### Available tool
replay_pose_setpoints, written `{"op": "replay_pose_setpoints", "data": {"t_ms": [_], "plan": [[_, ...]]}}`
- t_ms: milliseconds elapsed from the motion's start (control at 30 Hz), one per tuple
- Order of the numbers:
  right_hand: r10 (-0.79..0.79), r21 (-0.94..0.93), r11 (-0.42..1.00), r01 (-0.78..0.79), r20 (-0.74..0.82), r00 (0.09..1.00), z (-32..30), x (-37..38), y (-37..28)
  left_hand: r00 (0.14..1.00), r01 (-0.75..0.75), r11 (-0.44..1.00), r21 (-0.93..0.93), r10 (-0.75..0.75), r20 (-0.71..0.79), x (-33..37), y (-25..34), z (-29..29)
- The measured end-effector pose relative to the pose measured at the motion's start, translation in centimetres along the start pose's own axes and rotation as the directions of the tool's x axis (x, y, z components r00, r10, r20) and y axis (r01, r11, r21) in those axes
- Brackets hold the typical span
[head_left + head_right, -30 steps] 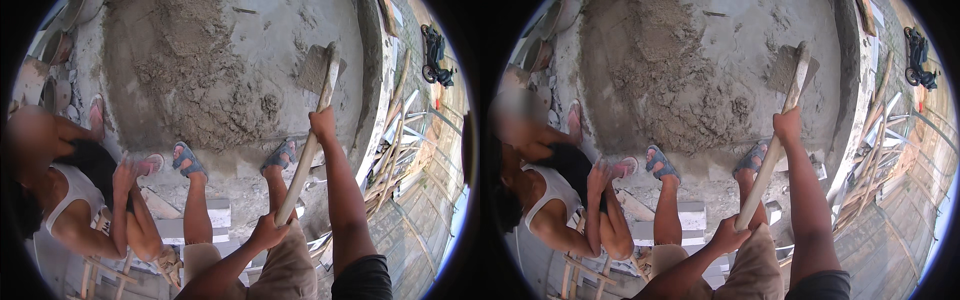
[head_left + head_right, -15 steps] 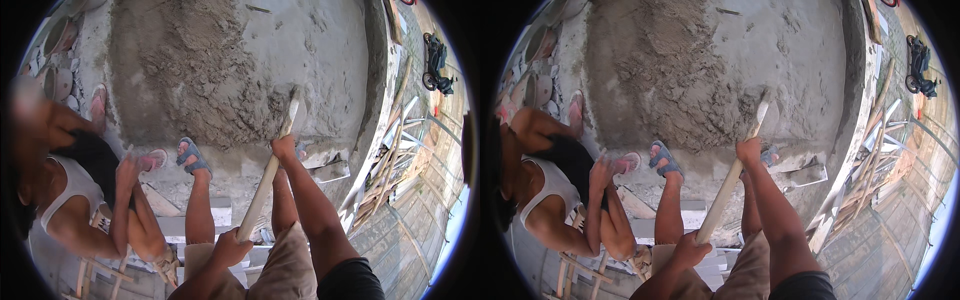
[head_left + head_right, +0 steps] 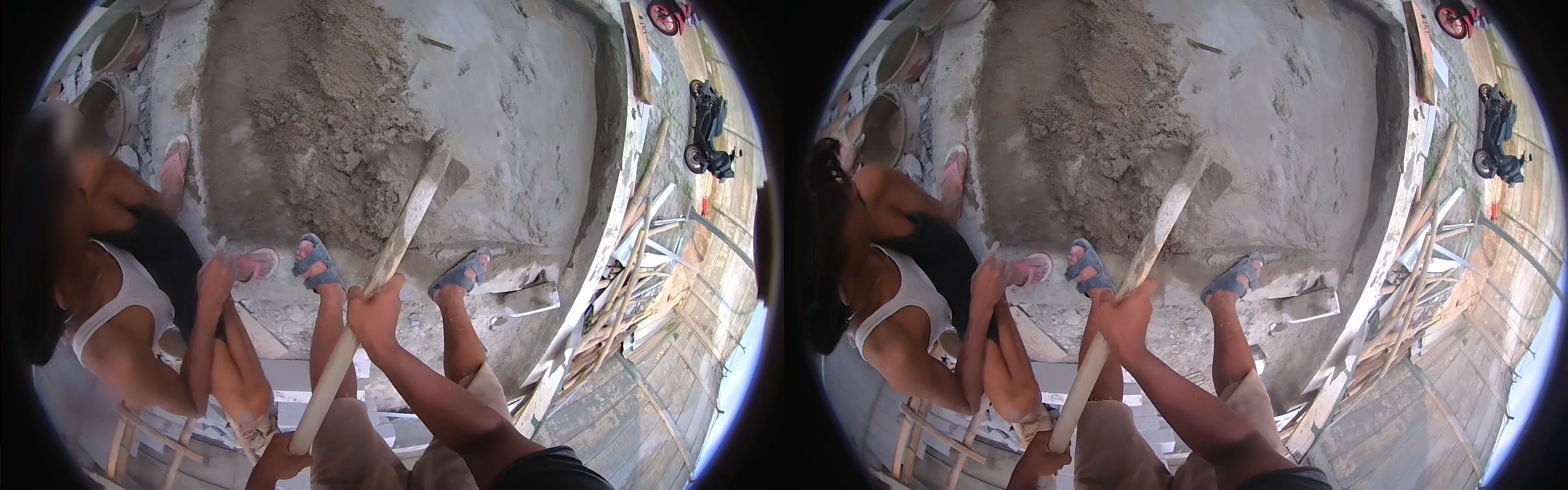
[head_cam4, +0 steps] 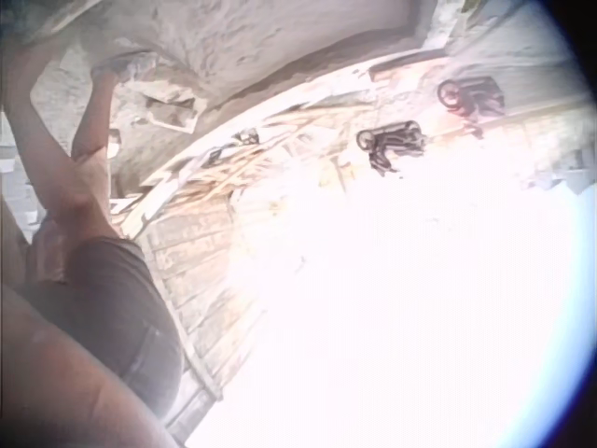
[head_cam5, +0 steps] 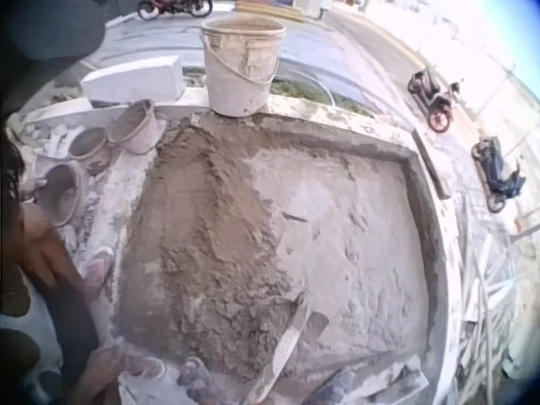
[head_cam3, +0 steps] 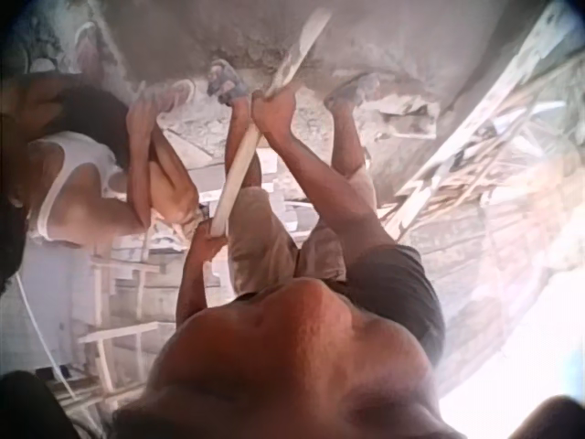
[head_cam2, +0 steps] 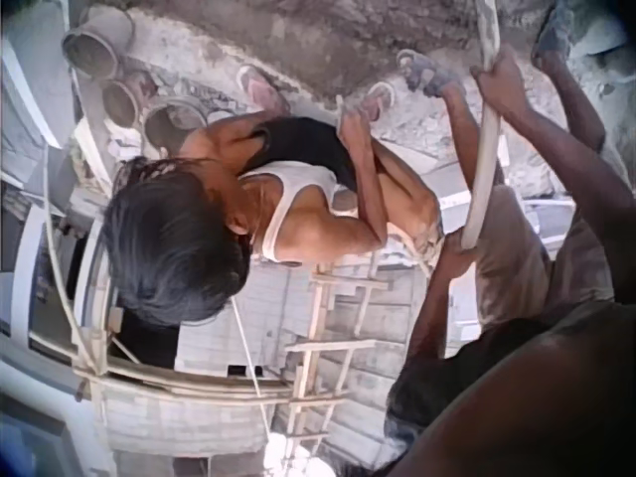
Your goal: The person mixes wet concrete in a shallow pit using a hoe.
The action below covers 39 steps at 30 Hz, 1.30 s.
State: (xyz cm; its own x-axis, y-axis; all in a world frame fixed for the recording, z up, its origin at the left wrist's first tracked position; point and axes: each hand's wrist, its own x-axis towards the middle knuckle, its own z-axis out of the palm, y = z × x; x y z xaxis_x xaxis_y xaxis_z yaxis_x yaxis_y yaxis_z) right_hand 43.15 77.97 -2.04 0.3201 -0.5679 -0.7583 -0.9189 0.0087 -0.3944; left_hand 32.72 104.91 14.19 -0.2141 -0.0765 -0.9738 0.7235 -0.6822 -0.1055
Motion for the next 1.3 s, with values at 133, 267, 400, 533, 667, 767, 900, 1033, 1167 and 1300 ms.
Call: {"op": "replay_pose_setpoints", "data": {"t_ms": [133,267,400,533,667,767,900,1033,1167,1300], "plan": [[-0.141,0.075,0.987,0.141,0.0,0.99,-0.3,-1.2,-2.1,0.999,-0.048,0.998,0.044,0.049,-0.013,2.3,-5.1,0.2],[-0.198,-0.015,0.98,0.197,-0.081,0.977,-5.2,3.1,-2.3,0.848,-0.528,0.848,0.041,0.529,-0.031,4.4,3.5,4.0],[-0.291,-0.408,0.889,0.206,-0.158,0.943,-11.9,13.2,-1.7,0.918,-0.266,0.935,-0.236,0.32,0.235,8.3,12.5,12.1],[-0.192,-0.614,0.787,0.067,-0.14,0.971,-15.7,23.1,-0.1,0.832,-0.21,0.791,-0.575,0.453,0.32,12.9,19.1,19.5],[-0.08,-0.722,0.69,-0.056,-0.154,0.985,-16.1,28.7,5.8,0.831,-0.152,0.795,-0.588,0.424,0.358,15.4,21.4,20.0],[-0.028,-0.606,0.793,-0.062,-0.138,0.99,-10.8,26.6,6.7,0.893,-0.195,0.836,-0.513,0.368,0.259,14.3,19.6,14.4],[0.023,-0.391,0.92,0.01,0.079,0.997,-7.4,24.9,5.7,0.926,-0.262,0.875,-0.406,0.346,0.149,10.4,18.3,9.8],[-0.043,-0.279,0.959,0.049,0.025,0.999,-0.6,18.8,2.9,0.962,-0.239,0.888,-0.394,0.27,0.025,4.9,15.3,5.8],[-0.018,-0.236,0.971,0.044,0.109,0.994,1.3,9.0,-4.1,0.985,-0.115,0.822,-0.558,0.167,0.043,-0.7,11.3,2.8],[-0.043,-0.067,0.996,0.056,0.186,0.982,1.5,1.9,-5.2,0.964,0.23,0.345,-0.91,-0.21,0.164,-1.0,-0.3,1.8]]}}
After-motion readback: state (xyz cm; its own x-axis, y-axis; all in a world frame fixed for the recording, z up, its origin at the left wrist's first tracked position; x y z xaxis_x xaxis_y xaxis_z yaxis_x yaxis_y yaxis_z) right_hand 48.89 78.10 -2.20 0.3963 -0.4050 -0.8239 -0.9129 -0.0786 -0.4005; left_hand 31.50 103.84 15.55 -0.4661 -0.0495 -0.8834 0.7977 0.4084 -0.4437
